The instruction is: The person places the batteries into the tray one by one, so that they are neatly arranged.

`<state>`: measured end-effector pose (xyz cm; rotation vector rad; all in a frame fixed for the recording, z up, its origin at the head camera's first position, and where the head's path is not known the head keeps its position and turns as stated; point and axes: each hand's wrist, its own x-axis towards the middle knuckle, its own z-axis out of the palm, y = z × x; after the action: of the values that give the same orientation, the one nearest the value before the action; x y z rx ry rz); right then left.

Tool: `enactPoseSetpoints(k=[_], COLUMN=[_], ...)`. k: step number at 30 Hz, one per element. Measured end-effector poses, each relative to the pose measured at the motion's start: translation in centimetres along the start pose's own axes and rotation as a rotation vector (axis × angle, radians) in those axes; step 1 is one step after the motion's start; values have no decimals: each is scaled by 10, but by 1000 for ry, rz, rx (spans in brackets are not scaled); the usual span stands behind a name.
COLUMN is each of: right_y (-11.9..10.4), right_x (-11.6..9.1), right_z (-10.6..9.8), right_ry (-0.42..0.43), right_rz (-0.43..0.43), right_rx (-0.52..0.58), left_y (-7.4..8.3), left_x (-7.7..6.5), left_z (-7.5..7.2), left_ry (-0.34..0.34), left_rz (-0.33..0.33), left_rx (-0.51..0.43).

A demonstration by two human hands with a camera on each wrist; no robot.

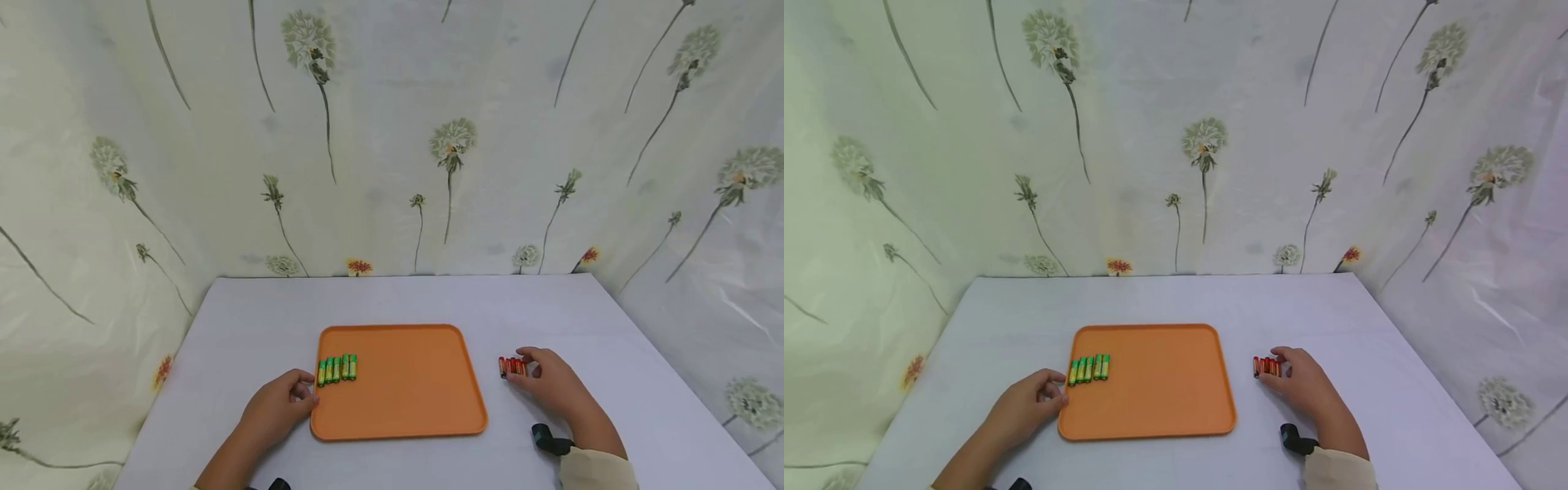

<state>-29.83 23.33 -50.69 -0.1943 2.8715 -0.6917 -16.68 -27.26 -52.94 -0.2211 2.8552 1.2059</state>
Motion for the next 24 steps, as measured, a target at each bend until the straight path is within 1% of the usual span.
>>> enactPoseSetpoints(k=[10,17,24], right_y=[7,11,16], right_x=[-6,-4,-5], right_z=[-6,-7,-4], right_ry=[-92,-81,-55], right_rz=[28,14,-39], right_rx=[31,66,70], left_y=[2,2,1], left_x=[-1,-2,-1], left_z=[-1,0,1], left_ry=[3,-1,0], left_rz=[6,4,-4], left_rx=[-2,-9,3])
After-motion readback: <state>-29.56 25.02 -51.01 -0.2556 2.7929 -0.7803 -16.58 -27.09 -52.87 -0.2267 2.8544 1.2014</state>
